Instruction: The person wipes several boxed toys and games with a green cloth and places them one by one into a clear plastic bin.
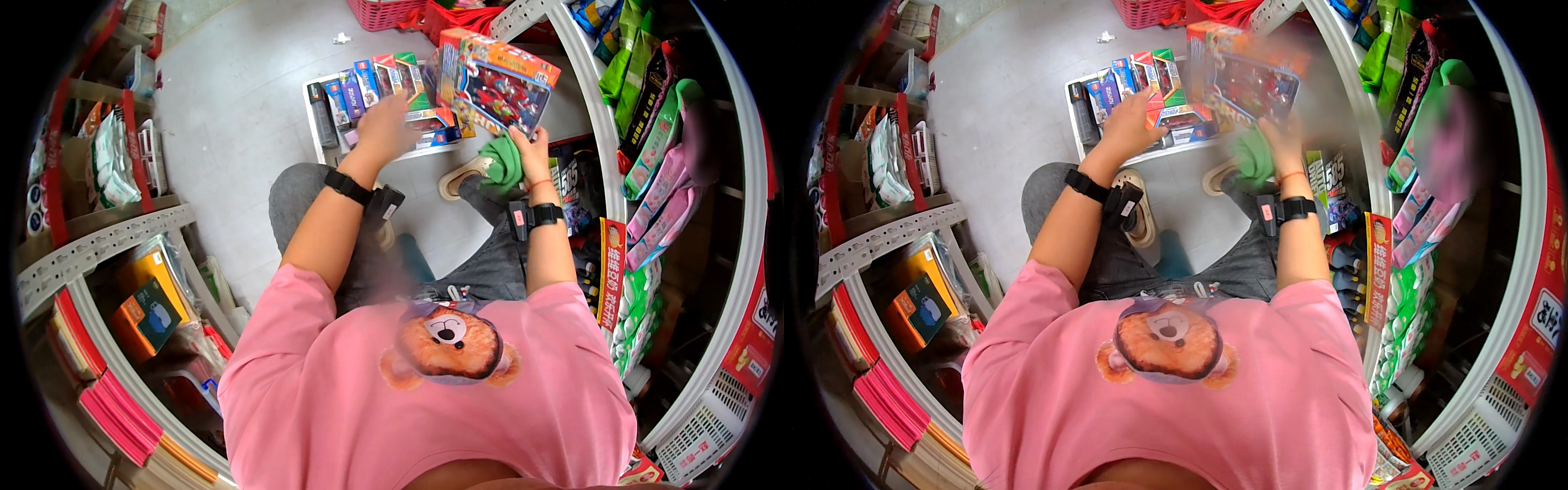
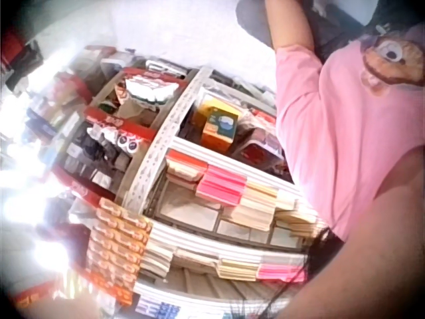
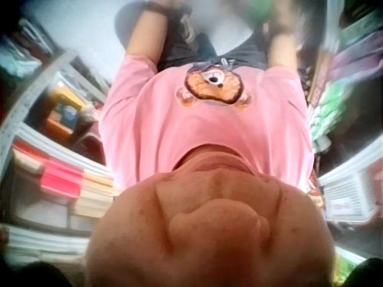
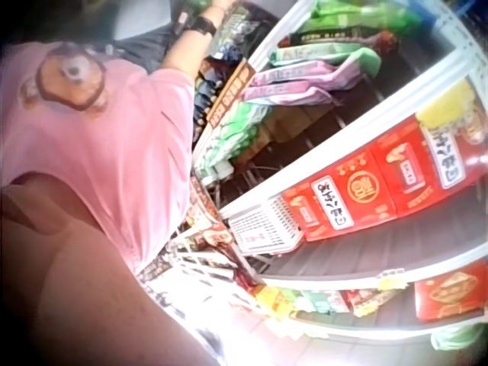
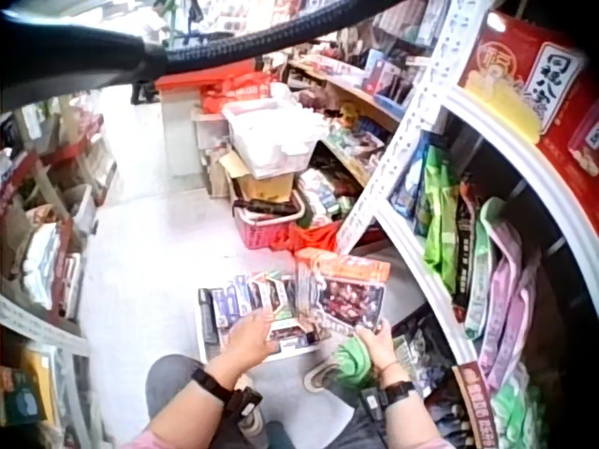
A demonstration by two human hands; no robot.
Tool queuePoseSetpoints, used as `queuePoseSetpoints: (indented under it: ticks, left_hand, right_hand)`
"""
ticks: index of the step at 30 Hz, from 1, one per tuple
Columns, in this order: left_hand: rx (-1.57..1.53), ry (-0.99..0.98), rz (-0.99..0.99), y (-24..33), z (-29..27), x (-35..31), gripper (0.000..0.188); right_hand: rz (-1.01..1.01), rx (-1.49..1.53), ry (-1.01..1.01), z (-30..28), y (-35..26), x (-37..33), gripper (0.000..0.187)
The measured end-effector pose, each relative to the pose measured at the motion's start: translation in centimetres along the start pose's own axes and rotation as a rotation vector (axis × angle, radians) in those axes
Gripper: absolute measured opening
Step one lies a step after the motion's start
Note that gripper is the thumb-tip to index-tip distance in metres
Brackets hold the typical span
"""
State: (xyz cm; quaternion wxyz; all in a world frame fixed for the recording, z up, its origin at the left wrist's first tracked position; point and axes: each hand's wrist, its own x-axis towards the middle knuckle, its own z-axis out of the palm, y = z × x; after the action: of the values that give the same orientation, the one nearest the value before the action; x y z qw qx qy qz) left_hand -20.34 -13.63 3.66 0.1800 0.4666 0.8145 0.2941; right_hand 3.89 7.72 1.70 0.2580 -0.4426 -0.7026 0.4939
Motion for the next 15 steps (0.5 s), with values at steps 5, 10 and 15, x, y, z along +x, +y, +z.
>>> queuePoseSetpoints:
  ticks: [5, 10, 15]
  left_hand:
    - [0.081, -0.099, 0.1, 0.0, 2.7, -0.5, 0.084]
    - [0.085, -0.077, 0.089, -1.1, 2.2, -0.4, 0.075]
    - [0.02, -0.101, 0.056, -1.1, 1.6, 0.7, 0.065]
  right_hand:
    - [-0.035, -0.221, 0.209, 6.5, 0.1, 3.1, 0.065]
    - [0.069, -0.362, 0.267, 10.7, -0.2, 5.4, 0.067]
    - [0.091, -0.421, 0.283, 11.1, -1.0, 7.1, 0.07]
